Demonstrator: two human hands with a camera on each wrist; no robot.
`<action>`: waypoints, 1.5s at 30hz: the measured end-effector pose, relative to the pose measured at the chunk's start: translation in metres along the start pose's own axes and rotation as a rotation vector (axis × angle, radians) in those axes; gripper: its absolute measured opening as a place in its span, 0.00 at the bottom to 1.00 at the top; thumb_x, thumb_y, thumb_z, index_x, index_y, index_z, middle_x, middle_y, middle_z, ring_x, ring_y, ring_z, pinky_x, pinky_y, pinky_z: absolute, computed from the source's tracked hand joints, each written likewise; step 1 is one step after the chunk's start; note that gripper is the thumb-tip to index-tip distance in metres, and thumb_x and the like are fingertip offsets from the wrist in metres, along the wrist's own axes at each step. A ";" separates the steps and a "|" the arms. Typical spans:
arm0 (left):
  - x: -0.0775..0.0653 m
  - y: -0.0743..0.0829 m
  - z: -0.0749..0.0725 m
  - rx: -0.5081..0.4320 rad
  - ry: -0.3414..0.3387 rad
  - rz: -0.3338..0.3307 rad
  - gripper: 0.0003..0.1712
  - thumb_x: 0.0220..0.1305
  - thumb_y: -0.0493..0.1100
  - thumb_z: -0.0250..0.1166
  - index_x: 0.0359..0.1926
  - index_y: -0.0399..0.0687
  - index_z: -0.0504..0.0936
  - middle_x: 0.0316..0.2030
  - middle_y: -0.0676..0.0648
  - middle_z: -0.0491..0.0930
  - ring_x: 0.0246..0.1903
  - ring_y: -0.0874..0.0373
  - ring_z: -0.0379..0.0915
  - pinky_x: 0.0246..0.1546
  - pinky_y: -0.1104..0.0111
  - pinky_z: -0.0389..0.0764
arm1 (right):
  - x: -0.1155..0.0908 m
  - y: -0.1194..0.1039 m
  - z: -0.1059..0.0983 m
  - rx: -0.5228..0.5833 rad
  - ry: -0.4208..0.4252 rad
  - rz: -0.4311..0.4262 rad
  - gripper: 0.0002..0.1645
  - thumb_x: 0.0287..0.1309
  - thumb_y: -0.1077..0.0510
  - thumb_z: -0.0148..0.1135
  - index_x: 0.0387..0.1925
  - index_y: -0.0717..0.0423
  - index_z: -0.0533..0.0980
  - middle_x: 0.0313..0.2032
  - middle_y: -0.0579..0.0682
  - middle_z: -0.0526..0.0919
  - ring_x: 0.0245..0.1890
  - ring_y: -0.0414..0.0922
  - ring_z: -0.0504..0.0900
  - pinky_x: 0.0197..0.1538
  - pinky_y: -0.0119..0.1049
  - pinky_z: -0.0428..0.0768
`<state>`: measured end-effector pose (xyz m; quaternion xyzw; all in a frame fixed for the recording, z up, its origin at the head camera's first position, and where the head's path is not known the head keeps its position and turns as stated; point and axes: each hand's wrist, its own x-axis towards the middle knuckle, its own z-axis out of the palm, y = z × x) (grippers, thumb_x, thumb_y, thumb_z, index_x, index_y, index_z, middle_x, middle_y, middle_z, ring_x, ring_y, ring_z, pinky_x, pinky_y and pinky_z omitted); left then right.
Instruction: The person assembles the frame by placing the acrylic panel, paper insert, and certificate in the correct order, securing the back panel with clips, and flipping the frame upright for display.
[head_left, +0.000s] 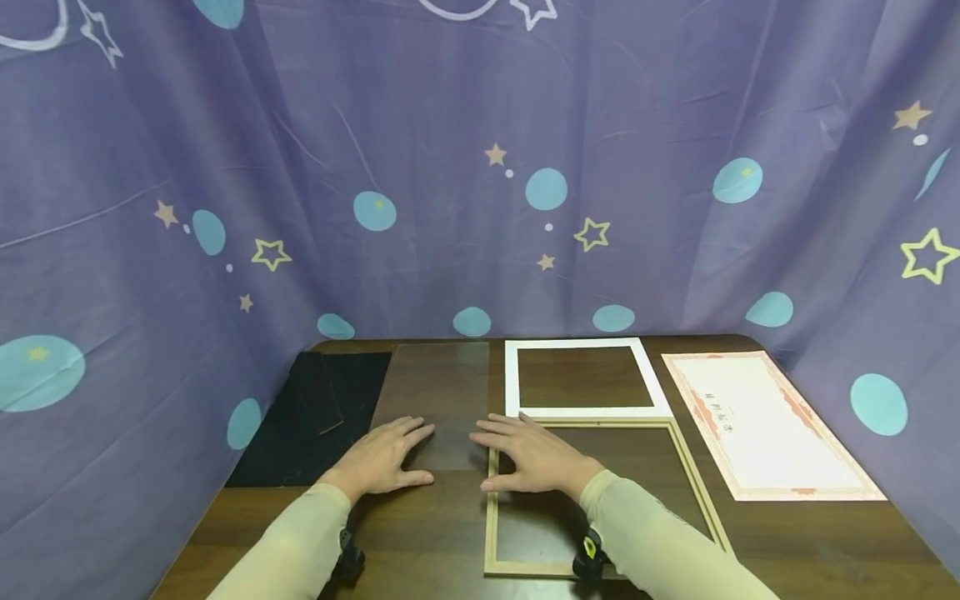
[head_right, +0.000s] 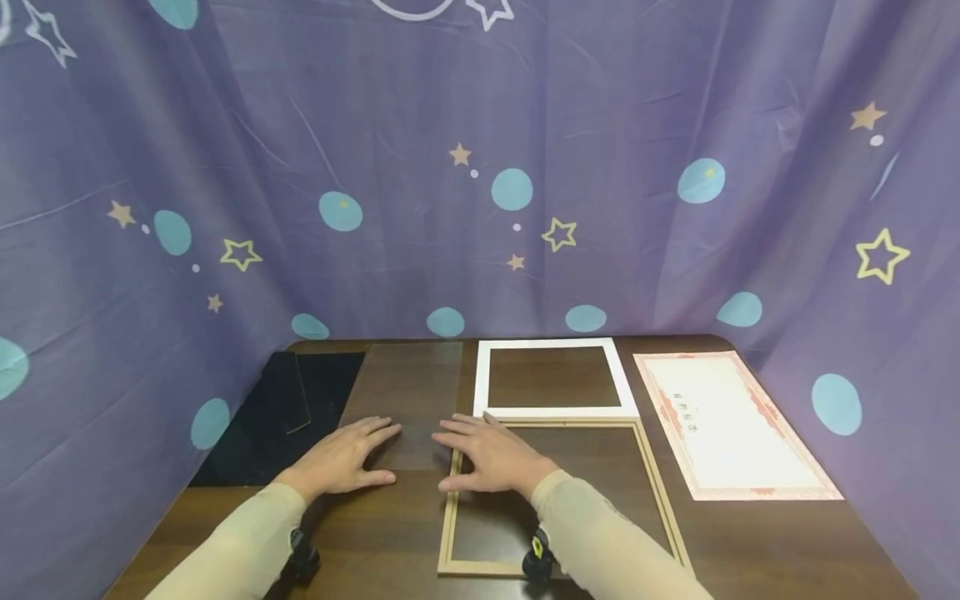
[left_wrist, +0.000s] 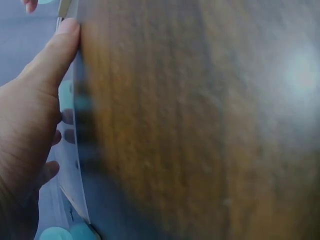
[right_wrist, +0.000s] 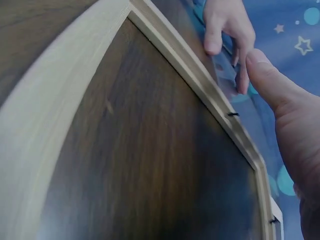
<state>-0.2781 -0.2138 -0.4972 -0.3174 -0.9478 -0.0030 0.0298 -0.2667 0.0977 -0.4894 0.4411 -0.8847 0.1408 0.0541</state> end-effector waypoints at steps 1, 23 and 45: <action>0.000 0.000 0.001 0.002 -0.001 0.000 0.50 0.56 0.77 0.53 0.71 0.51 0.64 0.68 0.42 0.63 0.66 0.44 0.59 0.64 0.49 0.63 | 0.004 -0.001 0.003 0.005 -0.003 -0.006 0.48 0.56 0.24 0.50 0.70 0.45 0.63 0.70 0.50 0.62 0.71 0.51 0.57 0.66 0.63 0.56; -0.010 -0.001 -0.003 0.100 0.096 0.114 0.39 0.61 0.68 0.58 0.62 0.47 0.74 0.57 0.45 0.76 0.57 0.50 0.72 0.57 0.55 0.72 | 0.025 -0.011 0.034 0.027 -0.037 0.032 0.45 0.55 0.25 0.53 0.67 0.45 0.68 0.67 0.46 0.67 0.68 0.48 0.62 0.67 0.58 0.58; -0.056 -0.033 0.000 -0.015 0.155 -0.125 0.44 0.56 0.72 0.61 0.61 0.44 0.76 0.59 0.42 0.74 0.59 0.46 0.69 0.57 0.49 0.70 | 0.023 -0.010 0.038 0.036 0.009 0.043 0.40 0.57 0.31 0.59 0.64 0.47 0.71 0.65 0.45 0.70 0.67 0.46 0.65 0.67 0.56 0.59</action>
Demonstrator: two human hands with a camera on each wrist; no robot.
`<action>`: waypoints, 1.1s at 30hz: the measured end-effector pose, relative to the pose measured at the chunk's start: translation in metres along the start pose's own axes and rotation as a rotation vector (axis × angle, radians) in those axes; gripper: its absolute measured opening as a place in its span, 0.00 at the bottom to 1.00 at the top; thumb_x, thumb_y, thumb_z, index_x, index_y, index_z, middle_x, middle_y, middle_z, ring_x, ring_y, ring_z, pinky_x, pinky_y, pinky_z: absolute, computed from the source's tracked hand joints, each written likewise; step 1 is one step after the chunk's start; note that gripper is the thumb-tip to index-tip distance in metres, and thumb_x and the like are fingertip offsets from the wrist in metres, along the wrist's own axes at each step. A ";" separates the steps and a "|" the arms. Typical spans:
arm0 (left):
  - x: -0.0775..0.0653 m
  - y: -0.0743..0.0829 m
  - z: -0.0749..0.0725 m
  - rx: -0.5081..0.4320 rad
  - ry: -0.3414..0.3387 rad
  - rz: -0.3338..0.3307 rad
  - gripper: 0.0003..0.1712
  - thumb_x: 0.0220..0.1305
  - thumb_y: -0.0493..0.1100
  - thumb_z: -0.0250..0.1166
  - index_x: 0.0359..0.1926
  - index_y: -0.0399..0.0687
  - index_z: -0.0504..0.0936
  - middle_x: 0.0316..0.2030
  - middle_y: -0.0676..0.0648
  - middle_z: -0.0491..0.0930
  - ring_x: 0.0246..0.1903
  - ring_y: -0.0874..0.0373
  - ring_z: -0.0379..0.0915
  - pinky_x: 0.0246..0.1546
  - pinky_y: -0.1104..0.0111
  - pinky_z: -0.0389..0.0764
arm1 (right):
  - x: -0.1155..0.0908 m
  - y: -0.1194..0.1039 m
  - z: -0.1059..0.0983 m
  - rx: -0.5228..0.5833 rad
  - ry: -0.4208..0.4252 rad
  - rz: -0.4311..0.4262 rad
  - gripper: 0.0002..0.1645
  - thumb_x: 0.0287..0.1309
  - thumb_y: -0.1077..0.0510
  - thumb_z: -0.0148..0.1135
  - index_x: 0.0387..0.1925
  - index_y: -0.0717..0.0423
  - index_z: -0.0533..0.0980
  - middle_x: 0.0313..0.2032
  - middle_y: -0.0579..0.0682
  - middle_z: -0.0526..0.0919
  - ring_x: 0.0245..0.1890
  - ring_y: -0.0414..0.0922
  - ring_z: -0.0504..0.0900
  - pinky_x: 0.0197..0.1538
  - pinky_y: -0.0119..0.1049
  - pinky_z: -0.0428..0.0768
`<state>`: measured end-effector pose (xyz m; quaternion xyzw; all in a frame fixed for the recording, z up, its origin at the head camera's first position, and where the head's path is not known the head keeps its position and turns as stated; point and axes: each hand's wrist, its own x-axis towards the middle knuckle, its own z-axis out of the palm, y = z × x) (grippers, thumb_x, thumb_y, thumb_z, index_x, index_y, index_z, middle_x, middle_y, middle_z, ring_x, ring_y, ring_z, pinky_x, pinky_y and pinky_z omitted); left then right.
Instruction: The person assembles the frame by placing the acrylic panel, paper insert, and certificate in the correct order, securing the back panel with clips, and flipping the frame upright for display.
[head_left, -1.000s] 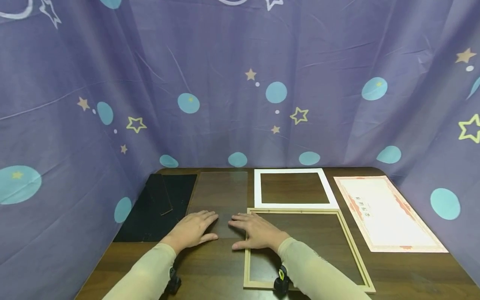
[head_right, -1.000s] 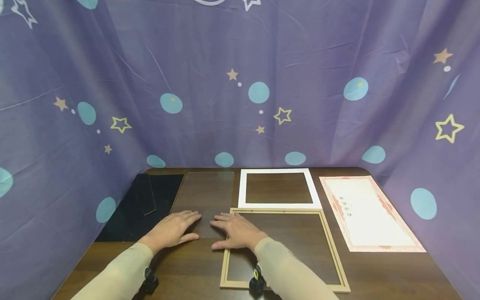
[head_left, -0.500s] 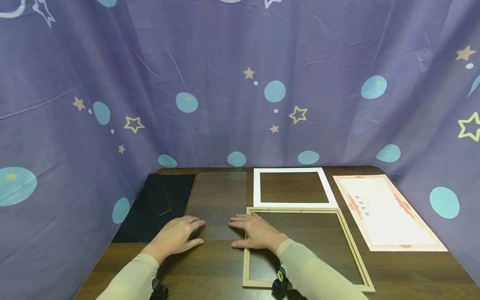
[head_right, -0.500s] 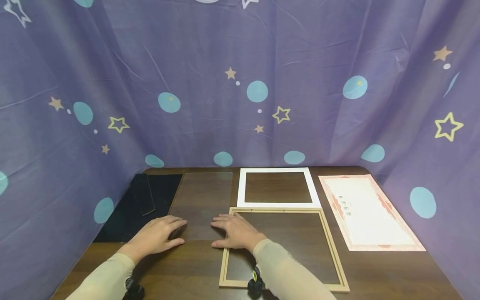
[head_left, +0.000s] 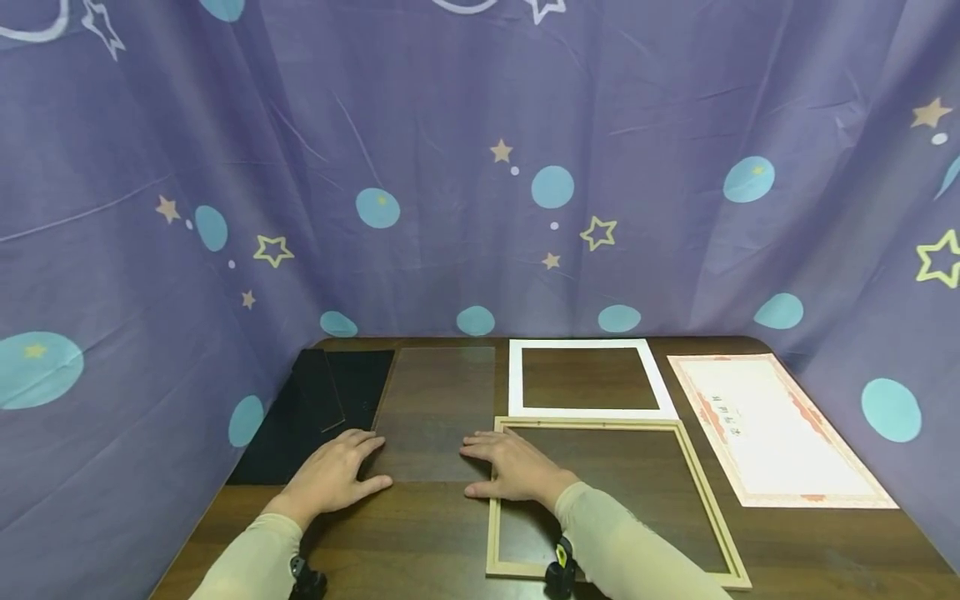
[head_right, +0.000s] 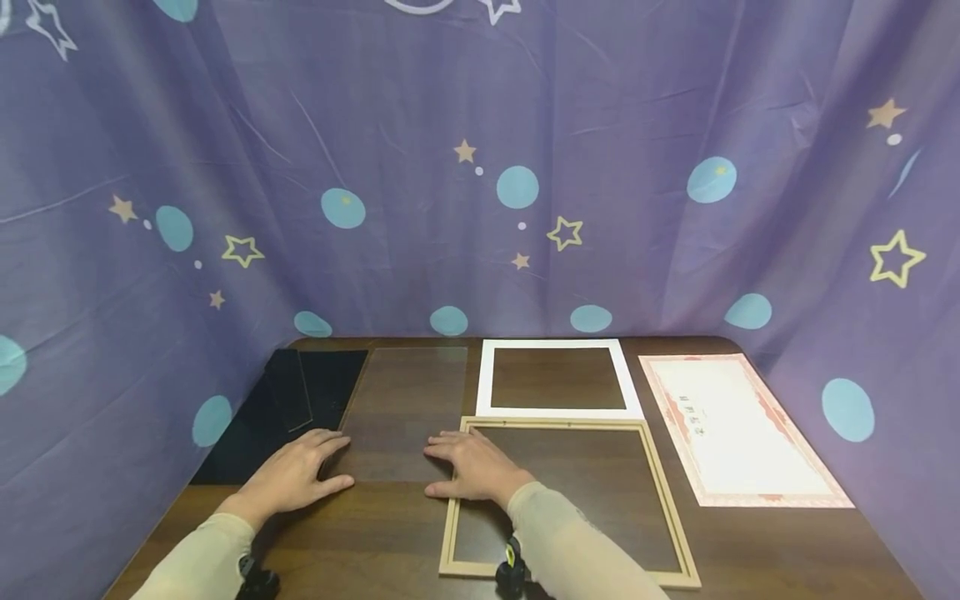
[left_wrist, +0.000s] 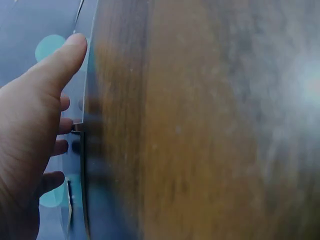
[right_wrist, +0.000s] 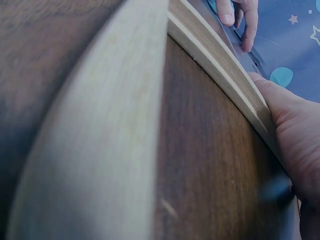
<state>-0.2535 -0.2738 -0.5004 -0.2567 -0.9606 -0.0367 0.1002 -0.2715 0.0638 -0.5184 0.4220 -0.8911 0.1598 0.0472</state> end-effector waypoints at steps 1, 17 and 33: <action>0.000 0.001 0.001 -0.020 -0.003 -0.016 0.44 0.56 0.72 0.60 0.61 0.45 0.76 0.59 0.42 0.73 0.60 0.45 0.68 0.57 0.48 0.70 | 0.000 0.000 0.001 -0.001 0.005 -0.006 0.40 0.57 0.31 0.59 0.64 0.48 0.71 0.65 0.45 0.70 0.67 0.47 0.65 0.67 0.56 0.60; 0.003 0.021 0.016 -0.267 0.134 -0.215 0.33 0.54 0.57 0.71 0.56 0.42 0.80 0.58 0.36 0.73 0.61 0.39 0.62 0.55 0.43 0.68 | -0.002 0.000 0.002 0.017 0.017 -0.012 0.39 0.58 0.32 0.59 0.63 0.49 0.72 0.65 0.45 0.70 0.67 0.47 0.65 0.66 0.57 0.60; 0.021 0.030 0.004 -0.607 0.079 -0.517 0.27 0.55 0.39 0.71 0.56 0.39 0.78 0.55 0.38 0.75 0.53 0.42 0.70 0.52 0.49 0.72 | 0.000 0.001 0.005 0.016 0.009 -0.009 0.38 0.58 0.31 0.57 0.64 0.46 0.72 0.66 0.44 0.69 0.68 0.46 0.63 0.67 0.57 0.59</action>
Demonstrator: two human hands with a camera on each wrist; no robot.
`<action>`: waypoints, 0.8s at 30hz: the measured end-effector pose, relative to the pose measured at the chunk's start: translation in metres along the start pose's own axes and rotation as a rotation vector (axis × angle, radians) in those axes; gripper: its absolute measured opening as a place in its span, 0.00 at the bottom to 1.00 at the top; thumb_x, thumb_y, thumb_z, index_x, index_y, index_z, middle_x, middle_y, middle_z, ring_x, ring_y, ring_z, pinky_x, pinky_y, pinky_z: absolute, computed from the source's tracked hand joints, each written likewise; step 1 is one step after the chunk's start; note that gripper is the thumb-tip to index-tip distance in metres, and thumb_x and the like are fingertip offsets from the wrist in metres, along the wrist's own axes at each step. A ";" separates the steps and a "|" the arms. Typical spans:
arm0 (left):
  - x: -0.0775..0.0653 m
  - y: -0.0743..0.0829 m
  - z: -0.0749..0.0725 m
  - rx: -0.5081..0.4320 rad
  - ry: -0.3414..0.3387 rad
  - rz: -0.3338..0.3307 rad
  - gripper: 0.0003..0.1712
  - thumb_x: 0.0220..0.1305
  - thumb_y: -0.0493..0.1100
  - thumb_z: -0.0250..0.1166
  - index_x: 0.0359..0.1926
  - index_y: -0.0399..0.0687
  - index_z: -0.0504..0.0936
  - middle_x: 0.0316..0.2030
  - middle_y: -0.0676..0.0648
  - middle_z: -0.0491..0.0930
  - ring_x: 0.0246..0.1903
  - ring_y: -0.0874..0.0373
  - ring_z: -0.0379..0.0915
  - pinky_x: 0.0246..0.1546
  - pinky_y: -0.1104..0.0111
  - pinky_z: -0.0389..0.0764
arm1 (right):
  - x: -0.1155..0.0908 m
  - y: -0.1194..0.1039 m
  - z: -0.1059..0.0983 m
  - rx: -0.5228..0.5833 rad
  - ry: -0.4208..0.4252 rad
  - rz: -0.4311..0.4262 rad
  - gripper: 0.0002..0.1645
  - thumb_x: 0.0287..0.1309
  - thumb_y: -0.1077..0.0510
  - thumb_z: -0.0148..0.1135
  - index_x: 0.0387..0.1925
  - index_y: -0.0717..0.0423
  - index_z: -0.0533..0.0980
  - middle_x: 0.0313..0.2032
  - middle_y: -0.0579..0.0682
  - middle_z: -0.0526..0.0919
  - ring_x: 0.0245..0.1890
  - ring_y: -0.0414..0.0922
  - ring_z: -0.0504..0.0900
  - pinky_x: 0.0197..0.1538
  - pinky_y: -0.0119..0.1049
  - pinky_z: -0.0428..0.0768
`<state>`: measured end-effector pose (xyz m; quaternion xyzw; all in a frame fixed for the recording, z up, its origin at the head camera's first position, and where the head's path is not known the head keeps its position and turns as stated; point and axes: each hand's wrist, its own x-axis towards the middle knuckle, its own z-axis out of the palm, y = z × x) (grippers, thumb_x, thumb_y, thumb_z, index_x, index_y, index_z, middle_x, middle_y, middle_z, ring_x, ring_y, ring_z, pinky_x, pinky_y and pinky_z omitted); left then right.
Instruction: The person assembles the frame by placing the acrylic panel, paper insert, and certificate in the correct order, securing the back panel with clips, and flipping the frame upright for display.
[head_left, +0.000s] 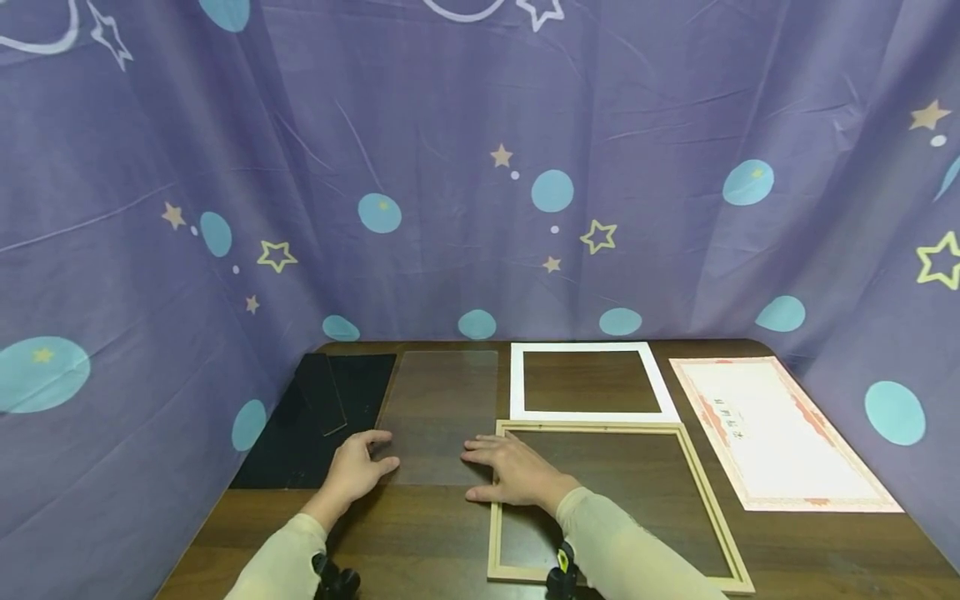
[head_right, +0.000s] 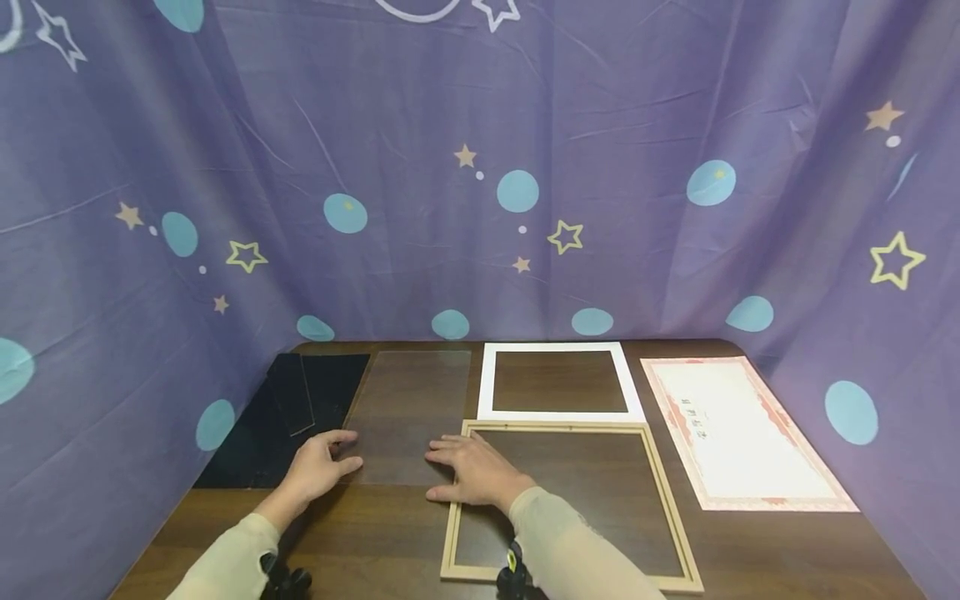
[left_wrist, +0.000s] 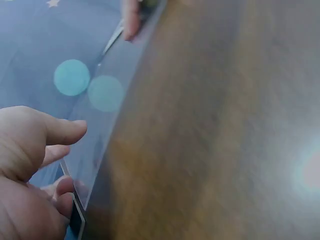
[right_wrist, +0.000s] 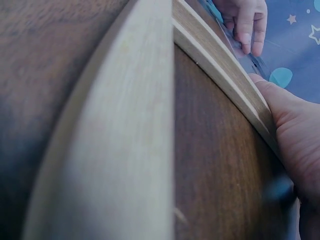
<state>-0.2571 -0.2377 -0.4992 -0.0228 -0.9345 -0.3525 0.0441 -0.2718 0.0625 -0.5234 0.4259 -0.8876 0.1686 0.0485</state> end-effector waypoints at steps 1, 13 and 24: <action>0.001 0.001 -0.001 -0.054 -0.012 -0.038 0.26 0.56 0.38 0.70 0.57 0.38 0.78 0.55 0.37 0.75 0.52 0.42 0.70 0.50 0.50 0.73 | 0.000 0.000 0.000 0.002 0.001 -0.001 0.38 0.58 0.31 0.57 0.64 0.46 0.72 0.66 0.44 0.69 0.68 0.46 0.63 0.67 0.57 0.59; -0.004 0.018 0.010 -0.265 -0.073 -0.065 0.31 0.56 0.35 0.70 0.60 0.32 0.72 0.57 0.35 0.72 0.55 0.42 0.66 0.55 0.51 0.69 | 0.000 -0.002 0.002 0.024 0.011 -0.011 0.37 0.58 0.32 0.58 0.63 0.47 0.73 0.65 0.45 0.70 0.67 0.47 0.64 0.66 0.58 0.59; -0.030 0.019 0.013 0.113 -0.071 0.204 0.24 0.47 0.41 0.77 0.49 0.44 0.83 0.53 0.47 0.79 0.56 0.44 0.69 0.57 0.48 0.69 | 0.005 -0.007 -0.008 -0.155 0.047 -0.075 0.31 0.54 0.32 0.63 0.53 0.45 0.81 0.54 0.42 0.80 0.56 0.42 0.77 0.62 0.57 0.67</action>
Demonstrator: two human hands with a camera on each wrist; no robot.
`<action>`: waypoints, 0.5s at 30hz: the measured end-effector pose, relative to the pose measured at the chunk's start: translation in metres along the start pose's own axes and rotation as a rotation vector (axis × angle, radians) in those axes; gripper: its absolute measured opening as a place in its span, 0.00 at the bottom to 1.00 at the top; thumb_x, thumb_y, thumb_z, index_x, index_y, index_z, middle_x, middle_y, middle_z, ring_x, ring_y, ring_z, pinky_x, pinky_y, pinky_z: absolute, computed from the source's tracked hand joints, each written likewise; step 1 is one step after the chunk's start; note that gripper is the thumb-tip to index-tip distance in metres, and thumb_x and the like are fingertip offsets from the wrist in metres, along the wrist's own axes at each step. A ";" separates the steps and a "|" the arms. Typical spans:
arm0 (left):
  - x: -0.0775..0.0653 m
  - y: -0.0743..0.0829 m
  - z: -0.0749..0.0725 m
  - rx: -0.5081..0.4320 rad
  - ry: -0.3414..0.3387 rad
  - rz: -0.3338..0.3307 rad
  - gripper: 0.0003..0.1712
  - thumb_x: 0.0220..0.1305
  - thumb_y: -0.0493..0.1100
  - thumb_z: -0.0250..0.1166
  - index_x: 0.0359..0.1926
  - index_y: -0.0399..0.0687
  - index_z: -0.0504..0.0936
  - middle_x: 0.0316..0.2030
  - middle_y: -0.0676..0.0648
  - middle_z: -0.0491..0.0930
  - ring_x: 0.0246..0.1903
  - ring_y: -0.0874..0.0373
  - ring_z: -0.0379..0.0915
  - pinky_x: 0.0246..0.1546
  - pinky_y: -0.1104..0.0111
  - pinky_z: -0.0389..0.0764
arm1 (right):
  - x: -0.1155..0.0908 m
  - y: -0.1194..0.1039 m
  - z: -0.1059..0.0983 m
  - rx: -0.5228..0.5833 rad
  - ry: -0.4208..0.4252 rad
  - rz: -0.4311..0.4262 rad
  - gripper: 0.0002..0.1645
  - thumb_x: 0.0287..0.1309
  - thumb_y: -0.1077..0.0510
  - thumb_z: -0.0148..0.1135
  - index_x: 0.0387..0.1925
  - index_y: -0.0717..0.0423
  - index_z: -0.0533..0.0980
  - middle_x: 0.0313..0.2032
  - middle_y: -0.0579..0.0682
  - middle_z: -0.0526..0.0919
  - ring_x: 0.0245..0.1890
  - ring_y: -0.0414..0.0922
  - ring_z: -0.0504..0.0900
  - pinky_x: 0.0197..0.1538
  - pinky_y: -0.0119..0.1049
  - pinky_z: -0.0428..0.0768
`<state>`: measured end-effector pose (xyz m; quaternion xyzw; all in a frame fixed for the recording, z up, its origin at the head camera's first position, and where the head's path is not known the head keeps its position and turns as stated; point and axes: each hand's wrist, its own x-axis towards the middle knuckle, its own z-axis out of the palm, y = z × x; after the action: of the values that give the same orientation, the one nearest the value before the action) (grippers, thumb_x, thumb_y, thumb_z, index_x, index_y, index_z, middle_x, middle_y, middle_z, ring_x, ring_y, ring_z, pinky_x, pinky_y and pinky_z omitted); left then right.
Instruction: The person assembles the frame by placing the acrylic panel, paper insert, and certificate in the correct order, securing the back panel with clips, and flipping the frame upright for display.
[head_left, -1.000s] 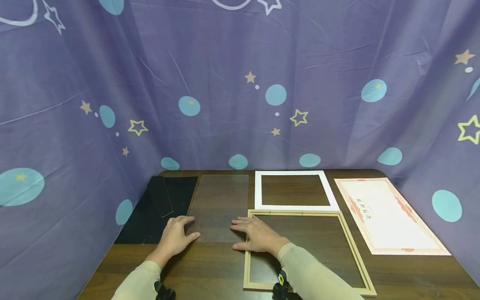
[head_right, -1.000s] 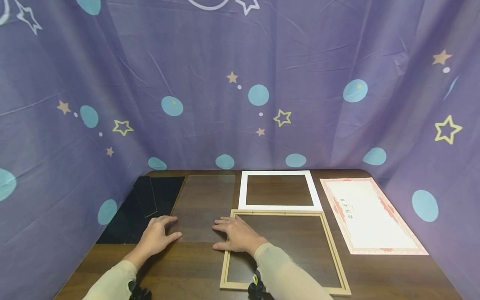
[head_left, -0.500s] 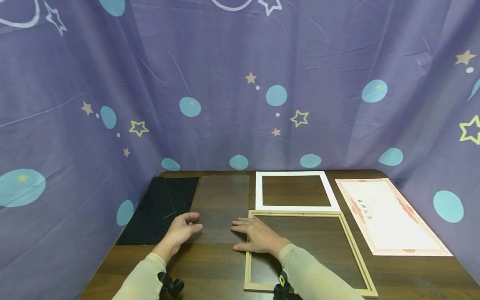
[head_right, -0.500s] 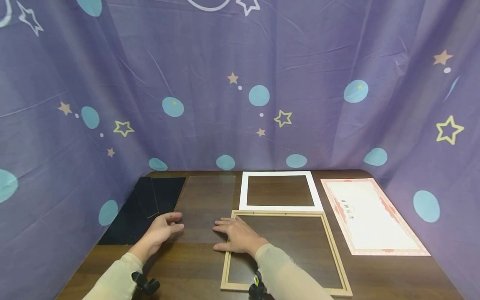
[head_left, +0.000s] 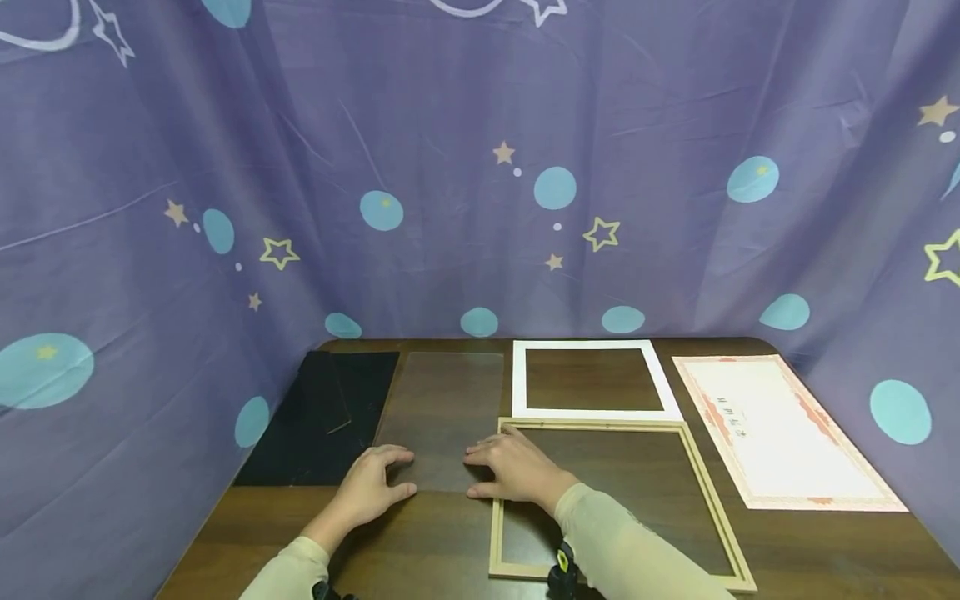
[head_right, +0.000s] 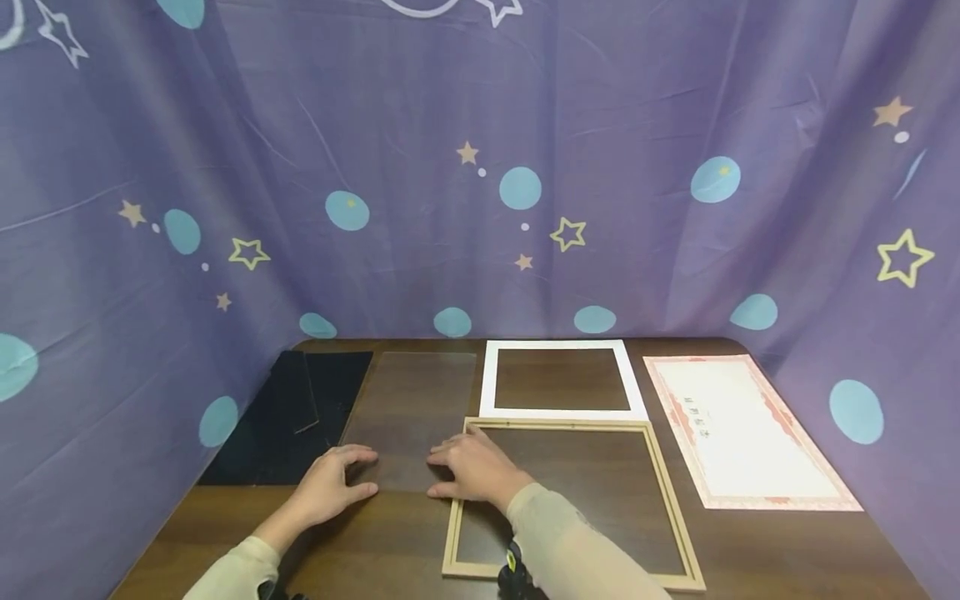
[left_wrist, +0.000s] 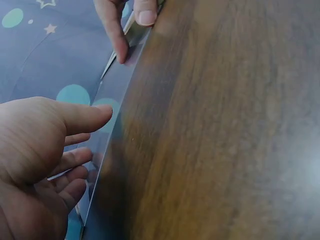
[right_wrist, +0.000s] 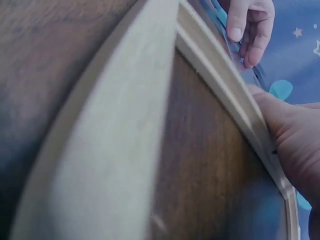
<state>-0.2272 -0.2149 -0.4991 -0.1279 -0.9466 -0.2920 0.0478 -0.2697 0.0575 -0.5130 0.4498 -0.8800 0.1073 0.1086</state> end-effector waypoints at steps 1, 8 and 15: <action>-0.001 -0.001 0.000 0.003 0.002 0.003 0.24 0.47 0.41 0.77 0.49 0.45 0.83 0.53 0.48 0.79 0.56 0.45 0.69 0.57 0.49 0.69 | 0.002 0.000 -0.001 -0.038 0.000 -0.027 0.30 0.54 0.32 0.63 0.51 0.45 0.82 0.52 0.41 0.82 0.53 0.41 0.79 0.61 0.55 0.69; -0.009 -0.003 0.001 0.005 -0.027 0.026 0.25 0.48 0.42 0.77 0.49 0.47 0.83 0.53 0.51 0.78 0.56 0.49 0.69 0.57 0.51 0.70 | 0.007 -0.009 -0.009 -0.261 0.006 -0.213 0.15 0.54 0.37 0.62 0.31 0.41 0.83 0.33 0.38 0.85 0.28 0.34 0.82 0.31 0.30 0.80; -0.016 -0.006 -0.003 0.010 -0.033 0.127 0.29 0.47 0.50 0.77 0.51 0.47 0.82 0.53 0.50 0.78 0.56 0.50 0.69 0.56 0.50 0.70 | 0.004 -0.011 -0.008 -0.178 0.089 -0.270 0.09 0.51 0.45 0.65 0.27 0.44 0.80 0.20 0.35 0.77 0.16 0.27 0.64 0.19 0.23 0.66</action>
<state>-0.2131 -0.2248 -0.5020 -0.1924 -0.9388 -0.2813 0.0511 -0.2625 0.0511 -0.5029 0.5475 -0.8118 0.0330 0.2002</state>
